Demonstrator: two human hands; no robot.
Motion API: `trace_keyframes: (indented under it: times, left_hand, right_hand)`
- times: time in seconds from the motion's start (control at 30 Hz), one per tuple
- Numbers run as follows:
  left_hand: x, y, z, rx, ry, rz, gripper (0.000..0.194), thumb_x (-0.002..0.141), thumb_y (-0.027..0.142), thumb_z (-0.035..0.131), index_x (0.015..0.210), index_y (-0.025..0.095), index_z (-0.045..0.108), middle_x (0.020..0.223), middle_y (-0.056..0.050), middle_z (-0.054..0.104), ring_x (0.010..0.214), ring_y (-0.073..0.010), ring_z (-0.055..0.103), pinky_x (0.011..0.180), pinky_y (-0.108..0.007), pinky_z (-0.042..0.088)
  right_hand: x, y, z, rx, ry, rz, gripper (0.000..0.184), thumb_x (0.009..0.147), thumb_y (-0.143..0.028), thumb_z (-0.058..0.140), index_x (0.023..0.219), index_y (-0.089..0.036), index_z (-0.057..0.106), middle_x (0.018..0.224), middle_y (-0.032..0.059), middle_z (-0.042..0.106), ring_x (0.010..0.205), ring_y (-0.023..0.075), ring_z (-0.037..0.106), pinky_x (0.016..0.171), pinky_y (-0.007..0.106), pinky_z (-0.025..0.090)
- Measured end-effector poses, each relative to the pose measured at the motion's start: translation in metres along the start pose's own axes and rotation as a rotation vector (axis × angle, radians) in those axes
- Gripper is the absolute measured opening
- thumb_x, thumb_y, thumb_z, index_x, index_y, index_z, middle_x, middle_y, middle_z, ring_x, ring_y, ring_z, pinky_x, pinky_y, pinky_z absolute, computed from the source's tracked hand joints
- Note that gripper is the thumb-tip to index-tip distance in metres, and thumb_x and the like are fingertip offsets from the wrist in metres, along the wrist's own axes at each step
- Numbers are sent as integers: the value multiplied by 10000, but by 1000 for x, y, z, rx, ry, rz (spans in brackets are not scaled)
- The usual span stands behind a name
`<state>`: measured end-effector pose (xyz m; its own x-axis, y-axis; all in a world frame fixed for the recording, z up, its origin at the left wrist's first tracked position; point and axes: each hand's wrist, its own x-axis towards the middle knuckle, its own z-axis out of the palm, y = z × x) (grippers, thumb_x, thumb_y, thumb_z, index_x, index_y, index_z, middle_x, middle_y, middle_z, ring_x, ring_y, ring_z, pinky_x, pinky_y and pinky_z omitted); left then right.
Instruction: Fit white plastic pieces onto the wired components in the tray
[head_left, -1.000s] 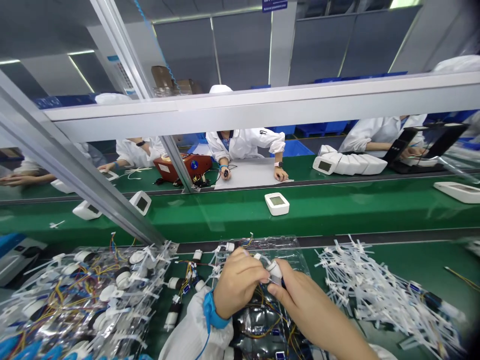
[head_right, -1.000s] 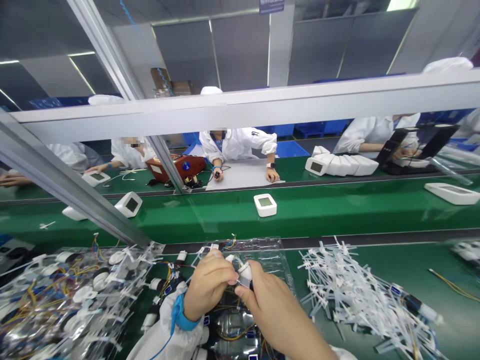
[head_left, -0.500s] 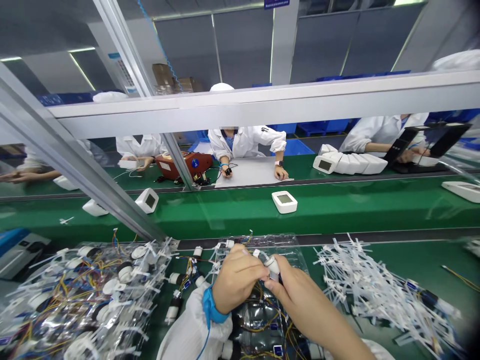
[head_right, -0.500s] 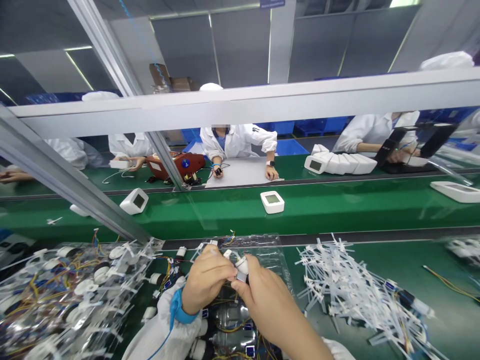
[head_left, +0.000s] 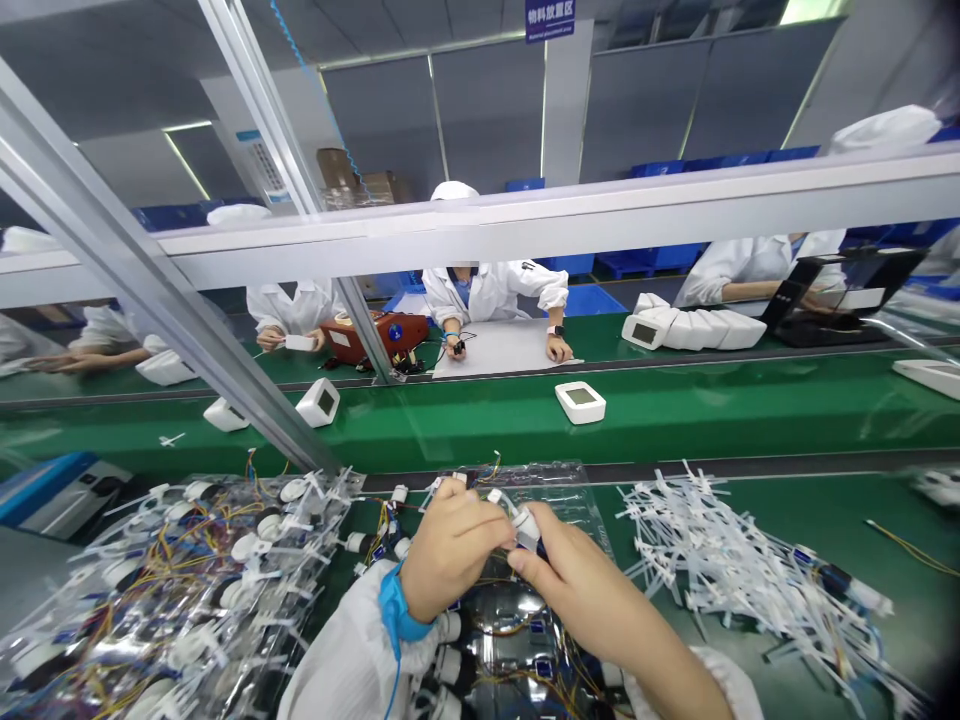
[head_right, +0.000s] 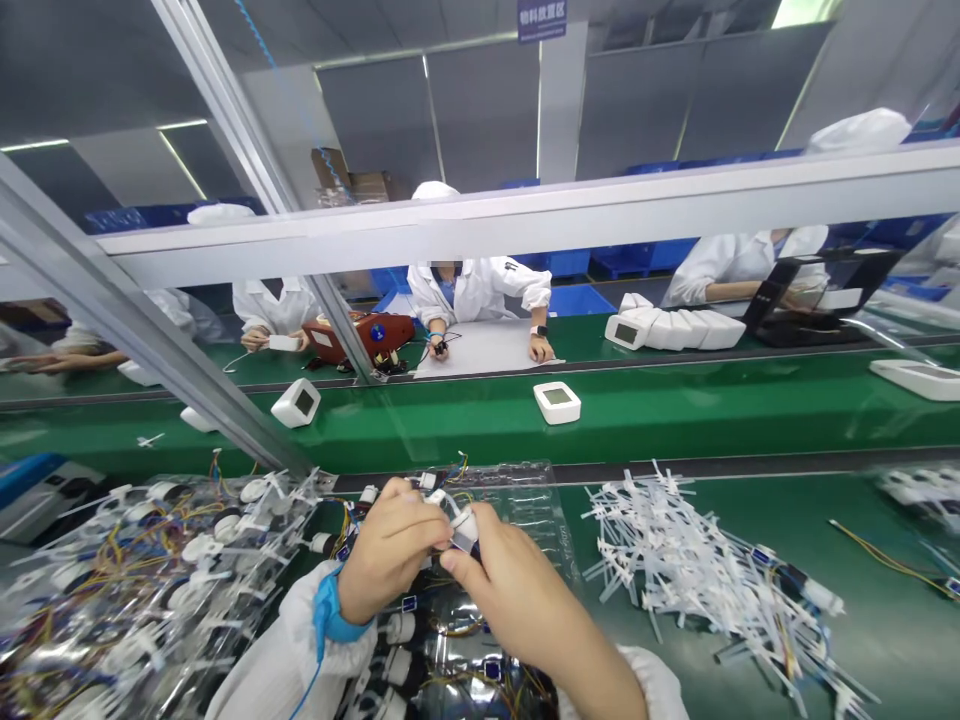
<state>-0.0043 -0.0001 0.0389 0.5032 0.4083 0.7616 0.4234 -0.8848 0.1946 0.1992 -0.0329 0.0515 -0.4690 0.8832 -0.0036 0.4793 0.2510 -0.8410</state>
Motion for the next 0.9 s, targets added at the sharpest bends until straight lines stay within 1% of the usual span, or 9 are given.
trace_keyframes:
  times: [0.17, 0.27, 0.33, 0.4, 0.5, 0.6, 0.67, 0.8, 0.9]
  left_hand:
    - [1, 4, -15, 16, 110, 54, 184, 1032, 201, 520, 946, 205, 683, 976, -54, 759, 756, -132, 651, 734, -323, 419]
    - [-8, 18, -12, -25, 276, 115, 130, 980, 149, 573, 1003, 222, 678, 1048, -66, 728, 733, -130, 620, 744, -324, 480]
    - [-16, 32, -1, -136, 364, -62, 154, 956, 125, 590, 1030, 231, 675, 980, -47, 706, 793, -150, 632, 796, -332, 514]
    - [-20, 45, 17, -386, 341, -471, 191, 975, 187, 600, 1148, 242, 662, 1036, -59, 700, 911, -173, 656, 832, -323, 534]
    - [-16, 57, 45, -969, 284, -1002, 393, 989, 403, 607, 1354, 265, 564, 1340, -107, 623, 1152, -226, 641, 899, -342, 554]
    - [-4, 60, 64, -1362, 409, -1278, 460, 911, 501, 693, 1282, 249, 591, 1261, -93, 665, 1116, -243, 669, 892, -343, 557]
    - [5, 58, 71, -1449, 504, -1363, 453, 845, 504, 768, 1167, 223, 619, 1067, -58, 705, 1017, -229, 692, 869, -327, 550]
    - [20, 47, 72, -1435, 620, -1357, 499, 727, 560, 846, 907, 177, 582, 811, 9, 629, 840, -170, 665, 805, -276, 532]
    - [34, 28, 62, -1236, 568, -1263, 569, 753, 690, 741, 894, 189, 512, 783, 17, 570, 726, -138, 620, 705, -270, 520]
  right_hand:
    - [3, -5, 11, 256, 32, -133, 158, 1064, -348, 486, 1162, -230, 519, 1129, 48, 657, 1071, 241, 611, 938, 340, 454]
    - [5, -3, 11, 290, 113, -152, 292, 1065, -367, 467, 1322, -230, 453, 1240, 71, 640, 1161, 245, 593, 1005, 363, 445]
    - [7, 2, 10, 239, 190, -113, 401, 1057, -347, 451, 1424, -213, 360, 1296, 101, 620, 1195, 254, 587, 1032, 392, 443]
    - [9, 7, 11, 115, 242, -70, 490, 1044, -288, 423, 1493, -166, 272, 1364, 155, 576, 1251, 279, 564, 1052, 429, 443]
    - [13, 11, 22, -172, 272, -12, 594, 1003, -169, 393, 1557, -86, 195, 1453, 249, 464, 1287, 344, 544, 1023, 478, 480]
    - [15, 7, 35, -398, 264, 59, 575, 1002, -117, 366, 1570, -98, 274, 1336, 258, 515, 1069, 351, 663, 891, 469, 556]
    - [14, 3, 39, -437, 253, 41, 542, 1012, -108, 341, 1553, -100, 338, 1314, 255, 522, 1013, 336, 677, 874, 464, 572]
    - [3, -3, 33, -449, 210, -122, 655, 932, -68, 397, 1576, -94, 280, 1479, 248, 440, 1292, 373, 523, 1056, 550, 484]
    - [-15, -11, 26, -452, 284, -231, 711, 890, -109, 490, 1567, -139, 277, 1586, 227, 325, 1412, 417, 370, 1114, 667, 364]
